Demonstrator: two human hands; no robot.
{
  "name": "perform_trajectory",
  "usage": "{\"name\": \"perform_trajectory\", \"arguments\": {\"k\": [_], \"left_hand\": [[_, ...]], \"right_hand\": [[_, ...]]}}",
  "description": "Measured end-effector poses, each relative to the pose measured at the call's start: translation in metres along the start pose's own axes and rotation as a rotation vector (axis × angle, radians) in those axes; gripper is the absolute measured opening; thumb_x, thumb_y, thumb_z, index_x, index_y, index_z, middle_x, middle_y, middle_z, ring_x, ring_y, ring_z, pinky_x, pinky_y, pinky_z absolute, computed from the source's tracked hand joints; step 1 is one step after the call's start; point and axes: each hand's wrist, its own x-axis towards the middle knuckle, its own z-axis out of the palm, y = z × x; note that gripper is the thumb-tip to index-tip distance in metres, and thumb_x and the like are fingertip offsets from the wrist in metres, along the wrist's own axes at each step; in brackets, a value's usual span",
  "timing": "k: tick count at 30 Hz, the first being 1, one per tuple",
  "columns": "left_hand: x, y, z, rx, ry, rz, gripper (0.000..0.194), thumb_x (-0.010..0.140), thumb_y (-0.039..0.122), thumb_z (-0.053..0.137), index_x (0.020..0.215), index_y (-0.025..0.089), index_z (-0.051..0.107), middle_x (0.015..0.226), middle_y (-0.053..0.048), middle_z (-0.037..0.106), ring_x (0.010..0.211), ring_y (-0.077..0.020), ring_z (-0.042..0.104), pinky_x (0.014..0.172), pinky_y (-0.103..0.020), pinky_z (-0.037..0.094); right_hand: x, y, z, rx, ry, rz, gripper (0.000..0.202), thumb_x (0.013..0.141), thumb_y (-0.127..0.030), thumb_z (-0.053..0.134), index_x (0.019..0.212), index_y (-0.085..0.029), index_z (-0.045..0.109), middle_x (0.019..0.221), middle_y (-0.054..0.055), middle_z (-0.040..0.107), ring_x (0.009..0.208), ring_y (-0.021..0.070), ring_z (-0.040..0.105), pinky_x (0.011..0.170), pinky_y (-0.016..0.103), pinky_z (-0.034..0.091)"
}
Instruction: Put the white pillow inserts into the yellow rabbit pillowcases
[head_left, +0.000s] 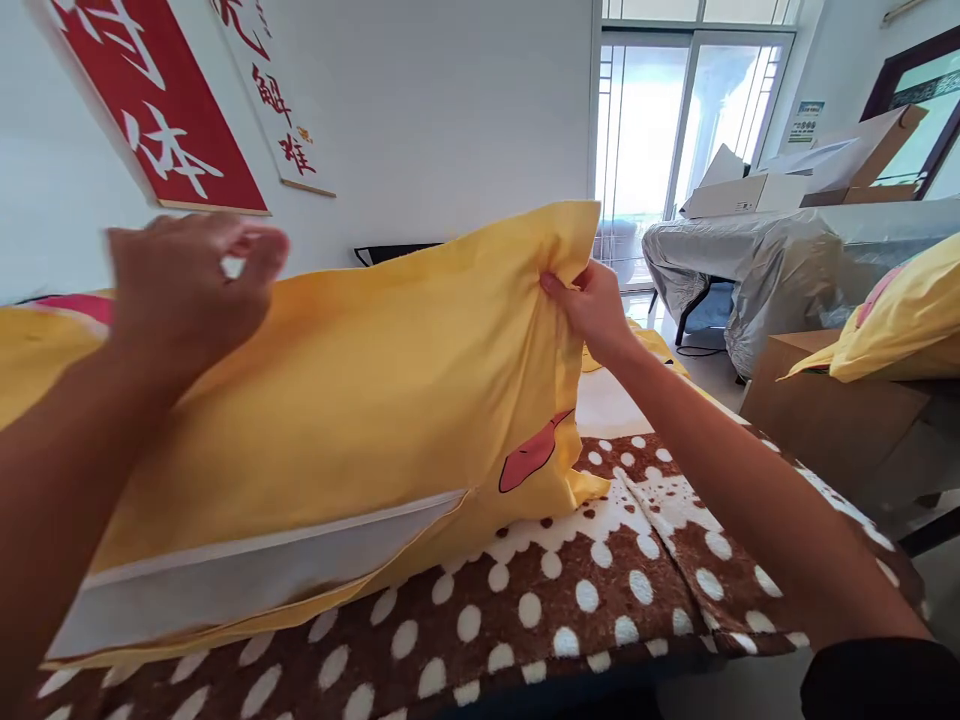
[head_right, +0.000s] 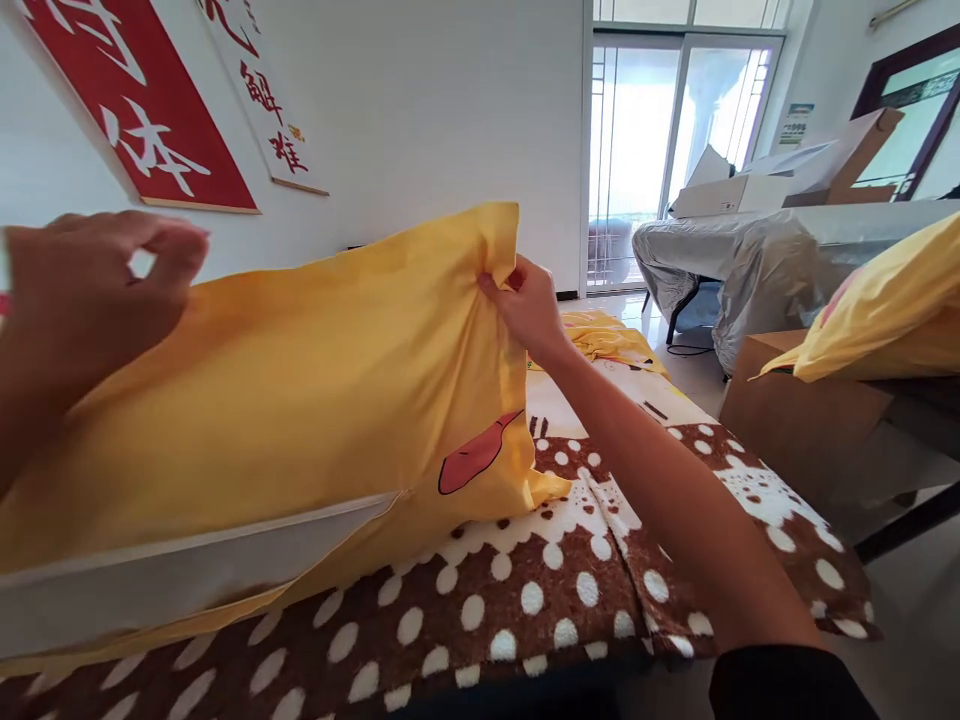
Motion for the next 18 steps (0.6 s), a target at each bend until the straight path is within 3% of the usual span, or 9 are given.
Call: {"name": "perform_trajectory", "arguments": {"k": [2,4,6,8,11,14,18], "left_hand": [[0.0,0.042,0.004,-0.198,-0.019,0.219,0.06,0.085,0.054,0.038,0.135,0.021,0.04,0.123,-0.007,0.058,0.11,-0.0235,0.052,0.096,-0.036,0.037],[0.003,0.079,0.007,-0.304,-0.134,0.389,0.071,0.078,0.056,0.053,0.138,0.021,0.036,0.119,-0.007,0.059,0.105,-0.023,0.053,0.09,-0.034,0.039],[0.006,0.107,0.012,-0.339,-0.293,0.429,0.054,0.076,0.051,0.058,0.118,0.016,0.056,0.097,-0.006,0.062,0.087,-0.0214,0.056,0.082,-0.034,0.041],[0.006,0.123,0.018,-0.386,-0.38,0.438,0.034,0.078,0.045,0.057,0.091,0.014,0.064,0.076,-0.003,0.057,0.073,-0.0178,0.054,0.074,-0.032,0.041],[0.002,0.13,0.026,-0.541,-0.324,0.409,0.022,0.082,0.036,0.052,0.073,0.017,0.059,0.068,-0.001,0.051,0.066,-0.0145,0.047,0.066,-0.029,0.037],[0.0,0.125,0.028,-0.644,-0.224,0.35,0.022,0.084,0.03,0.048,0.066,0.019,0.051,0.066,0.001,0.045,0.061,-0.0117,0.04,0.061,-0.028,0.032],[0.013,0.116,0.023,-0.37,-0.006,0.311,0.034,0.081,0.028,0.051,0.054,0.019,0.032,0.061,0.001,0.031,0.058,-0.0115,0.026,0.06,-0.03,0.023]], "right_hand": [[0.004,-0.003,0.01,0.085,0.05,-0.01,0.032,0.072,-0.046,0.066,0.084,-0.019,0.054,0.087,0.001,0.063,0.085,0.0181,0.061,0.075,0.034,0.053],[0.005,-0.008,0.018,0.134,0.066,-0.026,0.032,0.073,-0.047,0.065,0.085,-0.02,0.053,0.089,0.001,0.062,0.085,0.0171,0.062,0.077,0.034,0.053],[0.003,-0.015,0.021,0.141,0.051,-0.031,0.031,0.075,-0.047,0.065,0.083,-0.02,0.053,0.087,0.0,0.062,0.083,0.0169,0.062,0.077,0.034,0.053],[0.001,-0.02,0.018,0.108,0.015,-0.031,0.031,0.076,-0.048,0.064,0.084,-0.02,0.055,0.087,0.001,0.061,0.086,0.0179,0.062,0.079,0.035,0.053],[-0.002,-0.022,0.004,0.041,-0.076,-0.048,0.037,0.077,-0.052,0.062,0.096,-0.02,0.058,0.097,0.002,0.063,0.098,0.0206,0.06,0.084,0.037,0.051],[-0.013,-0.01,-0.016,-0.002,-0.341,-0.007,0.051,0.075,-0.05,0.066,0.115,-0.022,0.053,0.11,0.004,0.062,0.105,0.0216,0.058,0.086,0.037,0.05],[-0.049,0.027,-0.03,-0.222,-0.918,0.221,0.05,0.066,-0.033,0.075,0.112,-0.019,0.06,0.107,0.004,0.066,0.097,0.0211,0.06,0.083,0.034,0.051]]}}
